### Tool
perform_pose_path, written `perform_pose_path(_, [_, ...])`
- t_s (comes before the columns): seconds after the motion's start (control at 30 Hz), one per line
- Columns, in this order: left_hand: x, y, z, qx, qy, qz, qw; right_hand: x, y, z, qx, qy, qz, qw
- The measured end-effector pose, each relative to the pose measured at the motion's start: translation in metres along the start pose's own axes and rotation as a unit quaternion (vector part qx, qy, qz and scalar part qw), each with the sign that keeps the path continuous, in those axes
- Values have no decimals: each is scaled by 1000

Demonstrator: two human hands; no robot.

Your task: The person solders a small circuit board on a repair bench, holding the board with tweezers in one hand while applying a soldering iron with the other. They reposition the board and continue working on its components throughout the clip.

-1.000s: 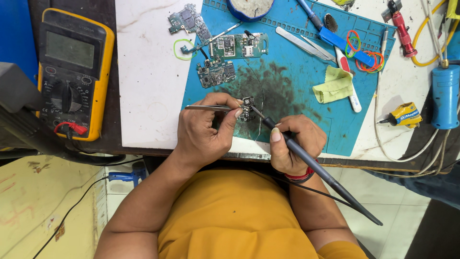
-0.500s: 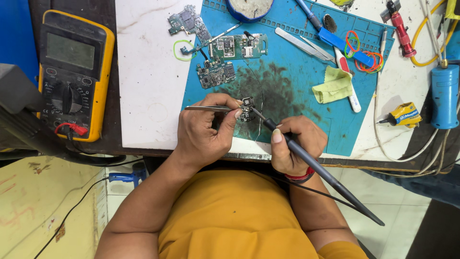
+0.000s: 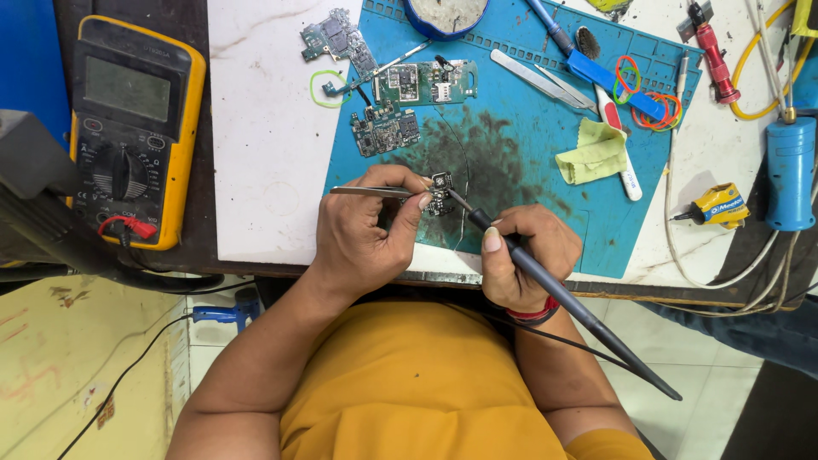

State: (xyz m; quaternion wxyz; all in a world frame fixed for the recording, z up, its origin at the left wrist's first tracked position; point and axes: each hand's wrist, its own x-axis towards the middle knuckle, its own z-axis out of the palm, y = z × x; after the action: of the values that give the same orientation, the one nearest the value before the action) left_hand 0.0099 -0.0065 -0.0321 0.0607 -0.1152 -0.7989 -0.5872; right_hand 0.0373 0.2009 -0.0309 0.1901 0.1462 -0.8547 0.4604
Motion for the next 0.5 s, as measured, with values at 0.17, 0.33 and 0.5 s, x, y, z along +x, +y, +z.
perform_pose_path(0.17, [0,0,0,-3,-1,0,1000,0,0,0,4,3,0,1000])
perform_pose_path(0.33, [-1,1,1,2,1,0,1000,0,-1,0,-1,3,5,1000])
perform_pose_path(0.5, [-1,0,1,-2,0,-1,1000,0,-1,0,-2,2,3,1000])
